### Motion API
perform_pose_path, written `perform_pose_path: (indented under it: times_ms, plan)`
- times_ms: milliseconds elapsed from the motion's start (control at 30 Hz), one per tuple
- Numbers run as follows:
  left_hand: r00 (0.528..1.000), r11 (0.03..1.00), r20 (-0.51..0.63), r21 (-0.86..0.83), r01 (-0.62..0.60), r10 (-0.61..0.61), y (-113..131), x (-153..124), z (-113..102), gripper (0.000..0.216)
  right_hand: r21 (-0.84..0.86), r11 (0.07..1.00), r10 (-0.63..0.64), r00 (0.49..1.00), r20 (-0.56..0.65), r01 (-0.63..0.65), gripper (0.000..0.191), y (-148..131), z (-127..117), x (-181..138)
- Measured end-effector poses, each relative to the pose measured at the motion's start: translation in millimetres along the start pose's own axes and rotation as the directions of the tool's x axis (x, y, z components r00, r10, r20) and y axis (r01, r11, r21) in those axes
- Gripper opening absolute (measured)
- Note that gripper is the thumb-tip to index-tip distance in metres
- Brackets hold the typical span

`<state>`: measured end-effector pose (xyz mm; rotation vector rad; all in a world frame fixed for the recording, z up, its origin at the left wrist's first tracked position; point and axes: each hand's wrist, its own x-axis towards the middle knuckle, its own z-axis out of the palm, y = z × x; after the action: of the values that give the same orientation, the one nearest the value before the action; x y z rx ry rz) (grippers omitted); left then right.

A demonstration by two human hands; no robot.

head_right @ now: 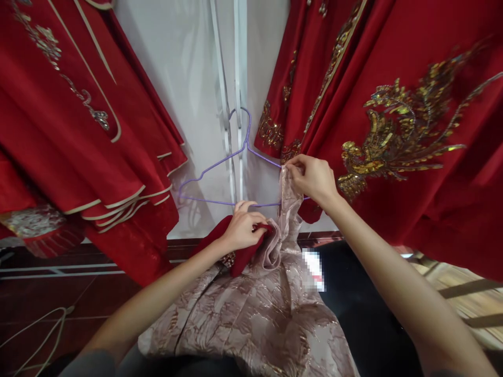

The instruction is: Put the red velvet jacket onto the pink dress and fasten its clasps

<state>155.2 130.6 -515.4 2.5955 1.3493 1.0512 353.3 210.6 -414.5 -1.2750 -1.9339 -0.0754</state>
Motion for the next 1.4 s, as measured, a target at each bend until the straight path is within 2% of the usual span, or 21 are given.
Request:
perform_pose_path:
  times_ms: [100,200,300,467,567,700,833,967,1067,1133,1233,1300,1400]
  plan:
    - [0.999,1.000,0.031,-0.026,-0.014,0.015,-9,4,-2,0.015,0.024,1.000,0.004,0.998,-0.062,-0.003,0.027,-1,8,-8]
    - [1.000,1.000,0.013,-0.026,0.002,-0.001,-20,3,-7,0.013,0.041,0.999,-0.002,0.999,0.040,0.000,0.029,2,17,-16]
    - [0.999,0.999,-0.048,-0.052,0.008,-0.010,-32,0,-18,0.014,0.075,0.994,-0.089,0.990,0.107,0.081,0.030,8,21,-22]
    - [0.992,0.994,-0.126,-0.105,0.011,-0.025,-48,-2,-41,0.014,-0.024,0.984,-0.178,0.983,-0.037,0.177,0.032,19,29,-23]
    - [0.993,0.991,-0.111,-0.129,0.034,-0.049,-49,0,-41,0.013,0.026,0.982,-0.186,0.981,-0.063,0.188,0.033,20,38,-21]
    - [0.994,0.986,-0.099,-0.165,0.036,-0.053,-43,2,-25,0.011,0.132,0.983,-0.121,0.991,-0.051,0.127,0.032,11,43,-23]
    - [0.993,0.984,-0.114,-0.178,0.016,-0.036,-34,3,-15,0.011,0.018,0.992,-0.126,0.991,-0.052,0.127,0.035,5,41,-28]
    - [0.980,0.987,-0.197,-0.158,-0.017,-0.015,-39,-4,-32,0.012,-0.031,0.990,-0.137,0.986,-0.090,0.135,0.038,17,35,-24]
    - [0.922,0.986,-0.358,-0.122,0.112,-0.149,-62,-19,-62,0.012,-0.055,0.992,-0.120,0.982,-0.145,0.113,0.043,29,25,-17]
    - [0.818,0.956,-0.495,-0.146,0.255,-0.293,-84,-33,-84,0.013,-0.081,0.991,-0.119,0.978,-0.173,0.107,0.045,34,17,-12]
    - [0.715,0.891,-0.543,-0.163,0.423,-0.439,-115,-55,-110,0.020,-0.093,0.991,-0.114,0.977,-0.182,0.098,0.045,35,9,-10]
    - [0.708,0.856,-0.500,-0.157,0.492,-0.499,-129,-66,-118,0.023,-0.088,0.991,-0.111,0.980,-0.164,0.097,0.043,32,7,-10]
    - [0.731,0.816,-0.399,-0.085,0.572,-0.554,-137,-74,-120,0.026,-0.078,0.993,-0.103,0.984,-0.143,0.093,0.041,28,8,-12]
